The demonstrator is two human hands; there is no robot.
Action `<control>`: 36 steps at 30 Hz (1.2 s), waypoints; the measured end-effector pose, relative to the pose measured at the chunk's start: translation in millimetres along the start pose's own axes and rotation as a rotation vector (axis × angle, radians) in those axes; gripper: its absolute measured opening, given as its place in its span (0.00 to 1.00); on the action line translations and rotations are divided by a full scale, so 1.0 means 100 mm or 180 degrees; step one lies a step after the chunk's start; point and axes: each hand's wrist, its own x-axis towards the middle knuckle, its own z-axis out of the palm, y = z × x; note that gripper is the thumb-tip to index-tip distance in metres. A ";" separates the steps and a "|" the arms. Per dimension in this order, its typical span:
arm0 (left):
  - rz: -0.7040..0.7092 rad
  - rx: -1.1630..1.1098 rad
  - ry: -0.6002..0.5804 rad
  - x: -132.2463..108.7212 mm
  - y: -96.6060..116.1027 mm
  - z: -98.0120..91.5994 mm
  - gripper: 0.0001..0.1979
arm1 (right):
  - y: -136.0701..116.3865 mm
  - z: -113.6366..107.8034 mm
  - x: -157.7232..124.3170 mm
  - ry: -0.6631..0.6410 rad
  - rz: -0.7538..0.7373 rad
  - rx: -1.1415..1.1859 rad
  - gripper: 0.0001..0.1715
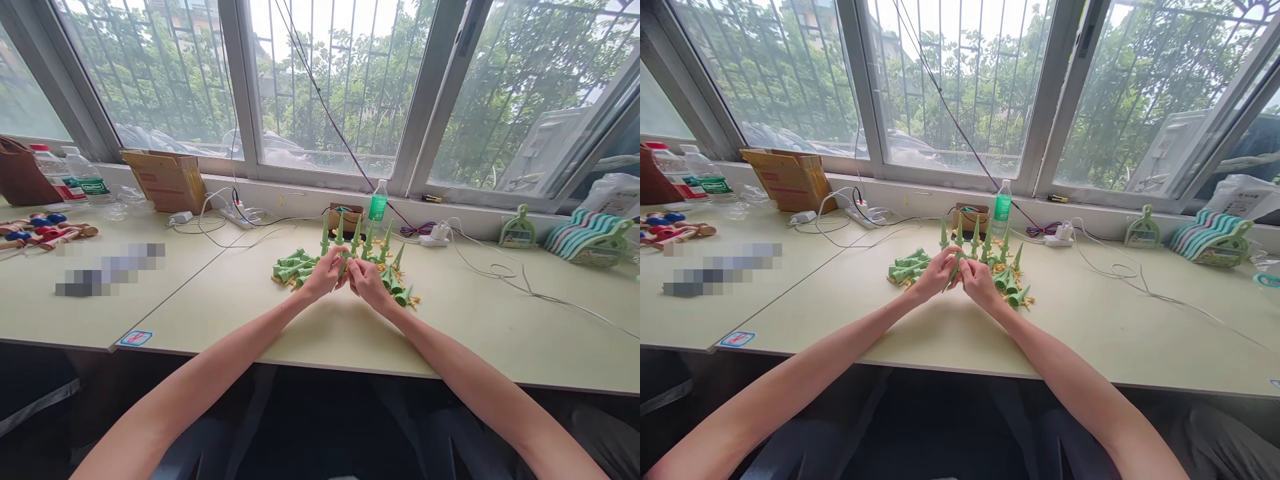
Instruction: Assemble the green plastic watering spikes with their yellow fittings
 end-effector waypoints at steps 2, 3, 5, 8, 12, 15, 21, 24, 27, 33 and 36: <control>0.0031 0.0031 -0.0002 0.00 -0.01 0.01 0.14 | -0.02 0.02 -0.01 -0.0053 0.0079 0.0187 0.27; 0.0044 0.0038 0.0003 0.00 -0.01 0.01 0.14 | -0.03 0.02 -0.01 -0.0080 0.0121 0.0296 0.27; 0.0061 0.0044 0.0025 0.00 -0.02 0.02 0.14 | -0.05 0.04 -0.01 -0.0103 0.0188 0.0479 0.27; 0.0062 0.0019 0.0040 0.00 -0.02 0.03 0.14 | -0.05 0.04 0.00 -0.0083 0.0208 0.0541 0.28; -0.0051 -0.0236 -0.0047 0.02 0.02 0.02 0.15 | -0.05 0.03 0.01 -0.0047 0.0127 0.0483 0.29; -0.0285 -0.0651 -0.0193 0.03 0.05 0.01 0.17 | -0.06 0.02 0.02 0.0067 0.0059 0.0402 0.30; -0.0577 -0.1273 -0.0450 0.03 0.06 -0.01 0.20 | -0.06 0.01 0.03 0.0243 -0.0050 0.0245 0.32; -0.0583 -0.1328 -0.0477 0.03 0.05 -0.02 0.20 | -0.06 0.00 0.03 0.0246 -0.0082 0.0188 0.32; -0.0568 -0.1298 -0.0490 0.03 0.04 -0.02 0.19 | -0.05 0.00 0.03 0.0242 -0.0113 0.0127 0.32; -0.0518 -0.1182 -0.0449 0.03 0.05 -0.02 0.20 | -0.07 0.01 0.03 0.0280 -0.0193 -0.0088 0.32; -0.0467 -0.0903 -0.0225 0.04 0.09 -0.03 0.21 | -0.09 -0.02 0.05 0.0394 -0.0293 -0.0397 0.31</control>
